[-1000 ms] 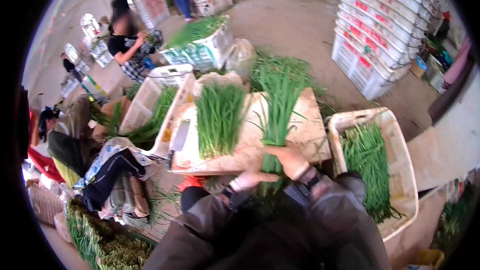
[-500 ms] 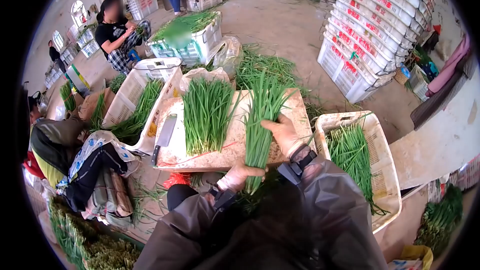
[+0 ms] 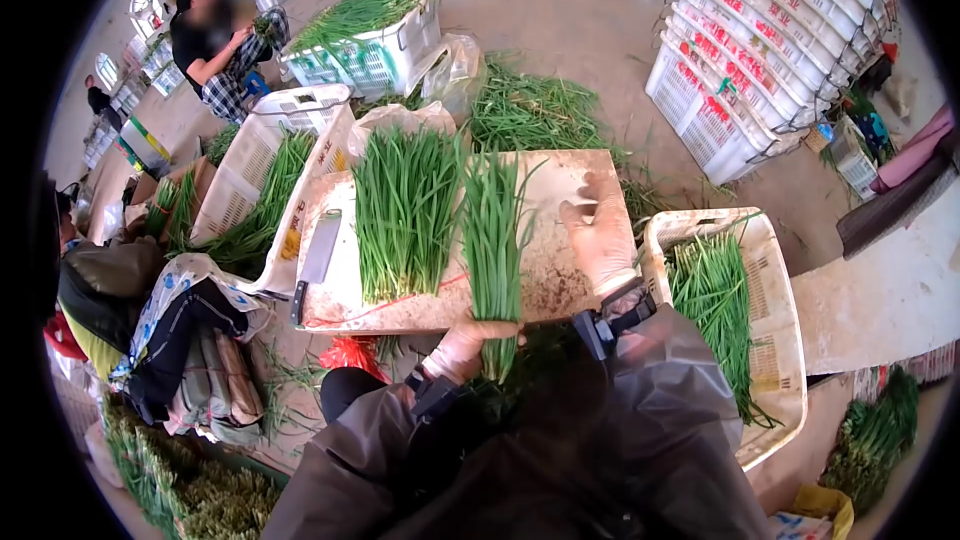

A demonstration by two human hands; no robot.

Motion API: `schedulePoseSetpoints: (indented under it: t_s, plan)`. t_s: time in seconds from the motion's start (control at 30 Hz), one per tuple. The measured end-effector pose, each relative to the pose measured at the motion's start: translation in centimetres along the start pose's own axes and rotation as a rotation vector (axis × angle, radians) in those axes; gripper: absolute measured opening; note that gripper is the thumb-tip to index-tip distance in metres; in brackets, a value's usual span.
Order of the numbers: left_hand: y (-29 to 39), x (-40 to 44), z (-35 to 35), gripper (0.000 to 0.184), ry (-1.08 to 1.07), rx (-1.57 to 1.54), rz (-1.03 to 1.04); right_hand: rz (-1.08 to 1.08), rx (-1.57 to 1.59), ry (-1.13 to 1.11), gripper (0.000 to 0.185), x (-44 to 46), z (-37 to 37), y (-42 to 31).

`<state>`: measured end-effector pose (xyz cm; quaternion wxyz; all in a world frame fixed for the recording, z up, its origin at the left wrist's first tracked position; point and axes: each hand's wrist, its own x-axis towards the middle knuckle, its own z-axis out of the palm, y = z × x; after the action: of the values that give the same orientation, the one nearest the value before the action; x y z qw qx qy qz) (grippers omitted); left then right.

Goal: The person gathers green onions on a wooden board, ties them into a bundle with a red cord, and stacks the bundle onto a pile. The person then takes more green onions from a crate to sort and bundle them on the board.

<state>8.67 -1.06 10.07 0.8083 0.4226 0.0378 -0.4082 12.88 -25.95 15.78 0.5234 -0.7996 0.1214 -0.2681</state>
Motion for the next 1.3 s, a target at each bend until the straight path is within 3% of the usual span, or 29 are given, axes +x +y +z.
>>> schedulePoseSetpoints:
  t_s: [0.13, 0.2, 0.27, 0.43, 0.63, 0.77, 1.3]
  plan:
    - [-0.9, 1.5, -0.7, 0.030, 0.074, -0.080, -0.061, -0.006, -0.328, -0.364, 0.025, -2.6, 0.6, -0.7]
    - [-1.3, 2.1, -0.5, 0.032, 0.102, -0.130, -0.080, -0.007, -0.270, -0.462, 0.030, -4.5, 1.9, -0.8]
    - [-2.1, 2.9, -0.9, 0.039, 0.083, -0.111, -0.066, 0.010, -0.403, -0.605, 0.036, -5.6, 2.5, 0.2]
    - [-3.9, 4.1, -2.0, 0.043, 0.046, -0.159, -0.135, 0.134, -0.411, -0.739, 0.033, -6.7, 2.8, 2.4]
    - [-4.0, 4.4, -1.9, 0.048, -0.012, -0.209, -0.153, 0.141, -0.451, -0.674, 0.030, -6.7, 3.0, 2.9]
    - [-3.9, 4.7, -2.2, 0.052, -0.032, -0.230, -0.166, 0.080, -0.301, -0.553, 0.031, -6.4, 3.2, 2.1]
    - [-5.2, 5.0, -3.4, 0.053, -0.073, -0.206, -0.231, 0.160, -0.440, -0.713, 0.033, -7.2, 3.9, 3.4]
